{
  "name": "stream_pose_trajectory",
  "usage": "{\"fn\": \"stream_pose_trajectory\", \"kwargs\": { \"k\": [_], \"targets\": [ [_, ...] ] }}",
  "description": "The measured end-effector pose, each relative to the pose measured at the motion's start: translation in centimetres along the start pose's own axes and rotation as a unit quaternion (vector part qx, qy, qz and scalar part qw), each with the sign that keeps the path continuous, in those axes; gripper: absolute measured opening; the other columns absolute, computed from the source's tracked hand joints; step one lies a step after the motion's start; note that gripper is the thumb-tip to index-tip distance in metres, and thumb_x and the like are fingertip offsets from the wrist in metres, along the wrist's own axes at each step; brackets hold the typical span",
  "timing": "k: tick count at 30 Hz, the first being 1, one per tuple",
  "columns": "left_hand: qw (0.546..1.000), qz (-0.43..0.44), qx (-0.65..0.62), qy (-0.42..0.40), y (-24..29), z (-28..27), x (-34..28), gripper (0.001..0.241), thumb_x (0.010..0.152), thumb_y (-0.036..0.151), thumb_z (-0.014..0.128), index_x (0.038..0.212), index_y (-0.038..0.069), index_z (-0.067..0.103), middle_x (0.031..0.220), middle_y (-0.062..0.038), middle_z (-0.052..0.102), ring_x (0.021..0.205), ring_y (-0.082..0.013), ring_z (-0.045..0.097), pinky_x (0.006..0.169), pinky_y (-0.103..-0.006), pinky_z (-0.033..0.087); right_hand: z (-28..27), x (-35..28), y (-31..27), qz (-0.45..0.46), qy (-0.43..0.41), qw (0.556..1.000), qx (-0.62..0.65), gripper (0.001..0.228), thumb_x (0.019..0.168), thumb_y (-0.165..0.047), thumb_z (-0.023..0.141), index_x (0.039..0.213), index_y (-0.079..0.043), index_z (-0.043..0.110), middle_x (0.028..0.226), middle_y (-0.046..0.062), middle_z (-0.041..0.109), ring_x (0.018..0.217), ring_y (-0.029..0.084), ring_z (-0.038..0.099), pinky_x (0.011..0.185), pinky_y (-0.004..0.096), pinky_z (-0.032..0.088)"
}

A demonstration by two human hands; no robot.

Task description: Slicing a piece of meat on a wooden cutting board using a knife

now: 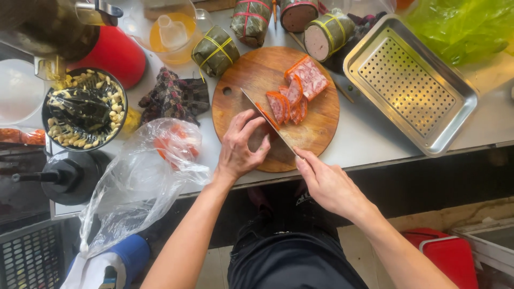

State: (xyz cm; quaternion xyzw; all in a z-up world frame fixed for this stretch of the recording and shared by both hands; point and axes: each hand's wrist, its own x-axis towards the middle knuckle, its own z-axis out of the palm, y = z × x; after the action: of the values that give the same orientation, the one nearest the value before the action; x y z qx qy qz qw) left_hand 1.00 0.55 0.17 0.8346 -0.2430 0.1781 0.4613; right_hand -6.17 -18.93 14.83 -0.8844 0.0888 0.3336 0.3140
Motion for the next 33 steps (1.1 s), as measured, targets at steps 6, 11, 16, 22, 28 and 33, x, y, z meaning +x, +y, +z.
{"fn": "stream_pose_trajectory", "kwargs": {
  "k": [6, 11, 16, 22, 28, 33],
  "targets": [
    [1.000, -0.014, -0.013, 0.010, 1.0, -0.5, 0.4, 0.031, 0.085, 0.016, 0.075, 0.116, 0.012, 0.069, 0.116, -0.011, 0.064, 0.113, -0.0345, 0.066, 0.099, -0.0454, 0.055, 0.7, 0.4, 3.5, 0.030, 0.017, 0.978, 0.207, 0.048, 0.104, -0.041, 0.028, 0.135, -0.021, 0.060, 0.052, 0.010, 0.052, 0.035, 0.023, 0.055, 0.037, 0.038, 0.056],
    [1.000, -0.011, -0.011, 0.005, 0.3, -0.5, 0.3, 0.033, 0.086, 0.020, 0.078, 0.117, 0.012, 0.069, 0.116, -0.012, 0.066, 0.112, -0.0343, 0.067, 0.097, -0.0453, 0.056, 0.1, -0.7, 2.0, 0.015, 0.059, 0.982, 0.180, 0.047, 0.105, -0.040, 0.030, 0.134, -0.018, 0.060, 0.047, 0.013, 0.056, 0.032, 0.025, 0.058, 0.034, 0.038, 0.055],
    [1.000, -0.009, -0.002, 0.009, -0.2, 0.0, -0.6, 0.038, 0.081, 0.017, 0.081, 0.117, 0.010, 0.069, 0.118, -0.014, 0.066, 0.113, -0.0351, 0.067, 0.097, -0.0453, 0.056, 1.3, -2.7, 0.0, 0.048, 0.032, 0.998, 0.000, 0.052, 0.100, -0.055, 0.030, 0.146, -0.042, 0.050, 0.105, 0.023, 0.077, 0.107, 0.047, 0.069, 0.098, 0.058, 0.052],
    [1.000, -0.003, -0.003, 0.012, -0.3, 0.0, -0.4, 0.038, 0.081, 0.016, 0.082, 0.116, 0.009, 0.069, 0.118, -0.014, 0.067, 0.112, -0.0349, 0.068, 0.097, -0.0455, 0.056, 1.8, -2.5, 0.0, 0.042, 0.031, 0.999, 0.010, 0.053, 0.100, -0.055, 0.031, 0.146, -0.039, 0.051, 0.106, 0.025, 0.076, 0.107, 0.049, 0.068, 0.097, 0.060, 0.051],
    [0.999, 0.008, 0.001, -0.033, 0.8, -0.8, 0.1, 0.035, 0.087, 0.016, 0.075, 0.115, -0.003, 0.063, 0.123, -0.022, 0.062, 0.112, -0.0375, 0.063, 0.101, -0.0447, 0.053, 1.0, -4.5, -0.2, 0.121, -0.003, 0.993, -0.014, 0.055, 0.098, -0.050, 0.032, 0.152, -0.047, 0.043, 0.078, 0.009, 0.076, 0.090, 0.037, 0.071, 0.083, 0.038, 0.049],
    [1.000, -0.001, 0.003, 0.003, -0.4, 0.2, -0.4, 0.038, 0.081, 0.017, 0.080, 0.116, 0.007, 0.068, 0.118, -0.014, 0.065, 0.114, -0.0360, 0.066, 0.099, -0.0466, 0.055, 1.1, -0.4, -0.4, 0.003, 0.022, 1.000, 0.006, 0.053, 0.100, -0.051, 0.030, 0.146, -0.034, 0.051, 0.115, 0.022, 0.074, 0.112, 0.049, 0.066, 0.100, 0.063, 0.049]
  ]
}}
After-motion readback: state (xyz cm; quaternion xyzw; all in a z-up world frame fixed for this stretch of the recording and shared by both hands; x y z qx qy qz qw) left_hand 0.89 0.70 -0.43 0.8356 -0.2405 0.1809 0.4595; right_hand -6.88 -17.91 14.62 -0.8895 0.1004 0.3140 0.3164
